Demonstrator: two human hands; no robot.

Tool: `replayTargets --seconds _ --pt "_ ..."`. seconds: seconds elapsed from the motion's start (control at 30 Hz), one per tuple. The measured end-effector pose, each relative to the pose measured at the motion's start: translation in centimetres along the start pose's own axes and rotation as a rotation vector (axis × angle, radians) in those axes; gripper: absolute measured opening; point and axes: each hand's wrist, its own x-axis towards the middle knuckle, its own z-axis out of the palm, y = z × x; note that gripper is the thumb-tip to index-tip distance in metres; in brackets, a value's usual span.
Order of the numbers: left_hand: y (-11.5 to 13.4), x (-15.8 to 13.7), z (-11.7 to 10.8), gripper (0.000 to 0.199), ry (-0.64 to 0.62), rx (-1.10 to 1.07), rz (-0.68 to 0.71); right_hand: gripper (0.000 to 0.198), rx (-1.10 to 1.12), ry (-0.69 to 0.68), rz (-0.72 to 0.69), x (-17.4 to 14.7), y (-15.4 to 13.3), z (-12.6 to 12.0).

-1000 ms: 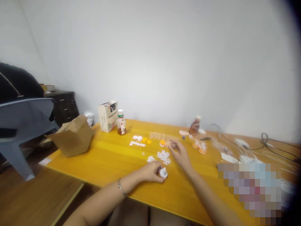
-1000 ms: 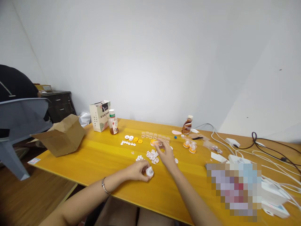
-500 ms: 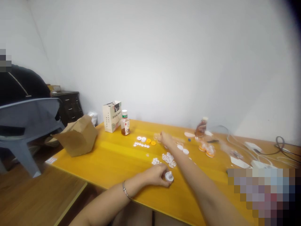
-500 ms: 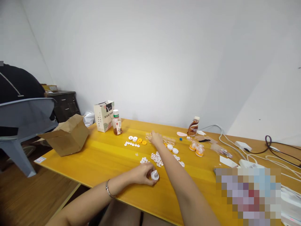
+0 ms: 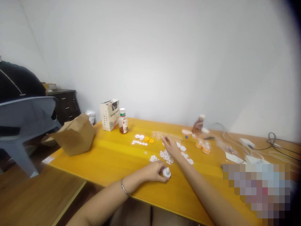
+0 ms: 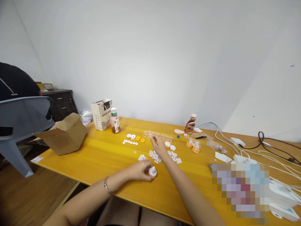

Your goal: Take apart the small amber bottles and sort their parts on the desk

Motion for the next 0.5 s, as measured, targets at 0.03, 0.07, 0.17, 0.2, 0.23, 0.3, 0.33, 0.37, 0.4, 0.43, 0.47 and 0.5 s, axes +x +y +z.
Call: replayTargets --seconds 0.03,0.07,0.17,0.2,0.23,0.3,0.33,0.37,0.4,0.43,0.47,0.5 --pt "0.0 0.0 0.0 0.03 0.002 -0.001 -0.003 0.032 0.128 0.003 -0.029 -1.9 0.2 -0.3" --pt "0.1 0.0 0.0 0.029 0.002 -0.004 -0.003 0.031 0.237 -0.006 -0.048 -3.9 0.4 -0.6" --pt "0.2 -0.1 0.0 0.027 -0.002 -0.02 0.016 0.022 0.43 -0.143 -0.113 -8.9 0.9 -1.1" --pt "0.1 -0.1 0.0 0.026 -0.003 -0.021 0.029 0.019 0.451 -0.196 -0.134 -10.0 1.0 -1.2" --pt "0.1 -0.1 0.0 0.025 -0.003 -0.019 0.043 0.018 0.462 -0.241 -0.15 -10.8 0.9 -1.3" --pt "0.1 -0.1 0.0 0.022 0.009 -0.008 0.072 0.017 0.466 -0.275 -0.161 -11.6 0.7 -1.3" --pt "0.1 -0.2 0.0 0.021 0.013 -0.004 0.082 0.016 0.466 -0.274 -0.157 -11.7 0.6 -1.2" --pt "0.1 -0.2 0.0 0.021 0.016 -0.003 0.086 0.016 0.467 -0.264 -0.15 -11.6 0.5 -1.2" --pt "0.1 -0.3 0.0 0.021 0.021 -0.005 0.085 0.015 0.469 -0.257 -0.142 -11.5 0.4 -1.1" --pt "0.2 -0.3 -0.1 0.022 0.025 -0.011 0.083 0.014 0.474 -0.254 -0.135 -11.4 0.3 -1.1" --pt "0.2 -0.3 -0.1 0.024 0.029 -0.021 0.08 0.014 0.479 -0.255 -0.13 -11.3 0.3 -1.0" --pt "0.3 -0.3 -0.1 0.027 0.031 -0.034 0.079 0.014 0.482 -0.259 -0.128 -11.1 0.4 -0.9"
